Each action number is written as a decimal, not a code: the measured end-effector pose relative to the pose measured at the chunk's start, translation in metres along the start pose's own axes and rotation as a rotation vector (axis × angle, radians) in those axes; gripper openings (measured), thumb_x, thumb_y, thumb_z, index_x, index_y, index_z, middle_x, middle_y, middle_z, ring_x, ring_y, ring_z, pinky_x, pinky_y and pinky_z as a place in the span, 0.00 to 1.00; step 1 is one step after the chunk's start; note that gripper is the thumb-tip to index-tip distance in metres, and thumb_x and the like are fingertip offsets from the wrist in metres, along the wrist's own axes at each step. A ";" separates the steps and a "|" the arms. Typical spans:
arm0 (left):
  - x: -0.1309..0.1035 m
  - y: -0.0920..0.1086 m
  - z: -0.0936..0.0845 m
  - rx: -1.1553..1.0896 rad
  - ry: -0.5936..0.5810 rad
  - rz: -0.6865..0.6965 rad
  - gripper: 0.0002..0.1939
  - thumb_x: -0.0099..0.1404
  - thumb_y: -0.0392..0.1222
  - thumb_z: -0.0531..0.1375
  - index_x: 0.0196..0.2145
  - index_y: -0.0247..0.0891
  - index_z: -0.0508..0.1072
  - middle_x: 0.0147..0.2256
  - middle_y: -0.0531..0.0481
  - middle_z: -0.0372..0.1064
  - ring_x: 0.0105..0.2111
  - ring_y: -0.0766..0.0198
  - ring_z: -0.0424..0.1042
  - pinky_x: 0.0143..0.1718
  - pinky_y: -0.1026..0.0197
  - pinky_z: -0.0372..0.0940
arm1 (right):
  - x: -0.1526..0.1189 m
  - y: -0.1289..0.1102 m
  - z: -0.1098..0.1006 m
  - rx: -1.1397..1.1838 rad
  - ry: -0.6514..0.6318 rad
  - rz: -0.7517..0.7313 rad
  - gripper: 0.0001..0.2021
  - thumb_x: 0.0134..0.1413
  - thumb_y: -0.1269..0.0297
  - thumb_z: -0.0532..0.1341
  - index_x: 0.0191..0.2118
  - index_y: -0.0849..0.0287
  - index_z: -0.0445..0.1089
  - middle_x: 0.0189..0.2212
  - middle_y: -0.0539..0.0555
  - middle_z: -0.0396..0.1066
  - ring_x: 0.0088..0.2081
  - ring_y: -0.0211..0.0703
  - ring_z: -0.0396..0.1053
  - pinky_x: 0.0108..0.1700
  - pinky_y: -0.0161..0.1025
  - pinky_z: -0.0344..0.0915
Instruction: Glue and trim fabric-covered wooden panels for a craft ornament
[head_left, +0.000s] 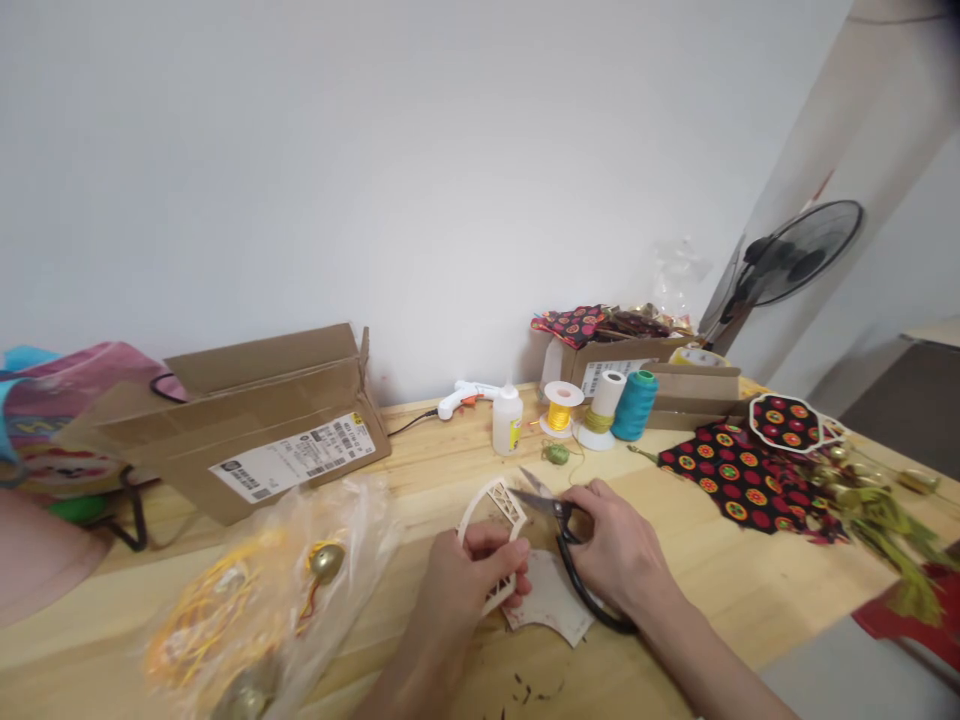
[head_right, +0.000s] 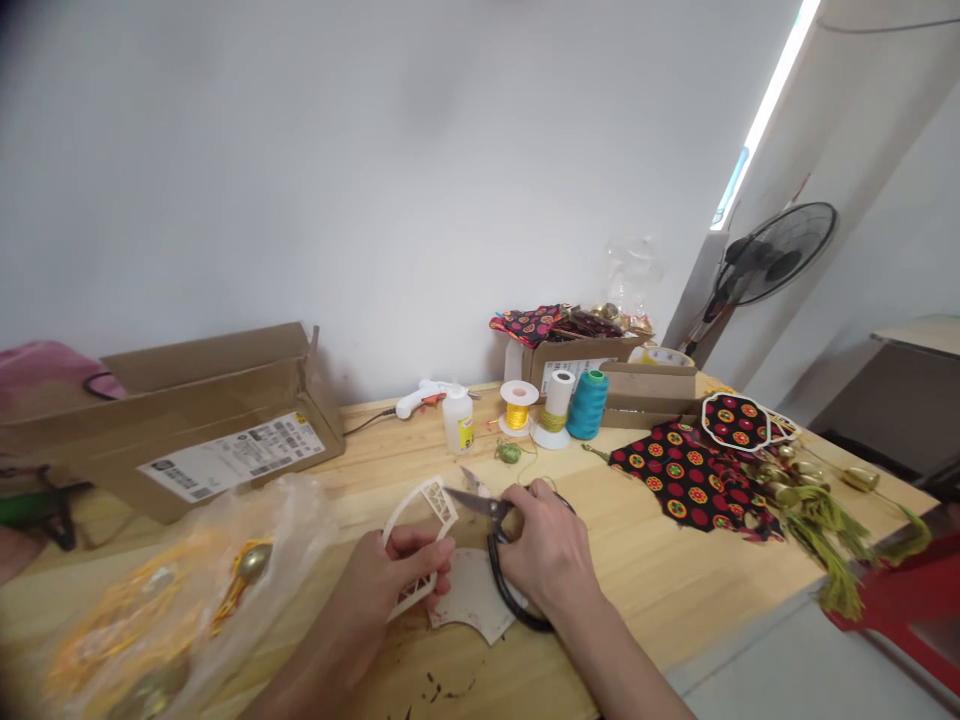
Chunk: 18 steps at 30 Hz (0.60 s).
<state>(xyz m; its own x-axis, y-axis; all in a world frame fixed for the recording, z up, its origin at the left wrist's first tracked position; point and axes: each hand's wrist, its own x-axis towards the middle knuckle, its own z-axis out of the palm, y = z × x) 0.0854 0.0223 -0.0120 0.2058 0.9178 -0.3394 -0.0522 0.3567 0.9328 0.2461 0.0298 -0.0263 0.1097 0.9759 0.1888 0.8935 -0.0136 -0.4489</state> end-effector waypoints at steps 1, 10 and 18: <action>-0.002 -0.001 0.001 0.006 -0.012 -0.004 0.12 0.43 0.43 0.65 0.16 0.30 0.72 0.11 0.51 0.66 0.13 0.70 0.62 0.16 0.67 0.59 | 0.002 0.001 0.000 -0.004 0.017 0.029 0.11 0.38 0.72 0.55 0.32 0.52 0.68 0.28 0.49 0.64 0.30 0.40 0.63 0.27 0.33 0.50; -0.002 0.007 -0.009 -0.019 0.085 -0.017 0.10 0.46 0.42 0.64 0.18 0.32 0.71 0.15 0.53 0.67 0.16 0.71 0.64 0.19 0.69 0.61 | -0.004 0.006 -0.004 0.079 0.016 -0.059 0.13 0.38 0.73 0.54 0.33 0.53 0.66 0.29 0.48 0.64 0.32 0.38 0.64 0.31 0.32 0.56; -0.002 0.007 -0.006 -0.007 0.070 -0.008 0.11 0.45 0.43 0.64 0.18 0.31 0.72 0.13 0.52 0.66 0.16 0.70 0.63 0.18 0.69 0.61 | -0.008 0.003 -0.003 0.031 -0.054 -0.144 0.12 0.39 0.73 0.54 0.33 0.53 0.67 0.28 0.49 0.62 0.31 0.39 0.64 0.30 0.32 0.57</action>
<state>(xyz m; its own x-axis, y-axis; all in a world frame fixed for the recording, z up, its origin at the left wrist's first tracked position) 0.0787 0.0237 -0.0051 0.1376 0.9250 -0.3543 -0.0580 0.3646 0.9293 0.2491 0.0214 -0.0260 -0.0432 0.9774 0.2068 0.8841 0.1338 -0.4477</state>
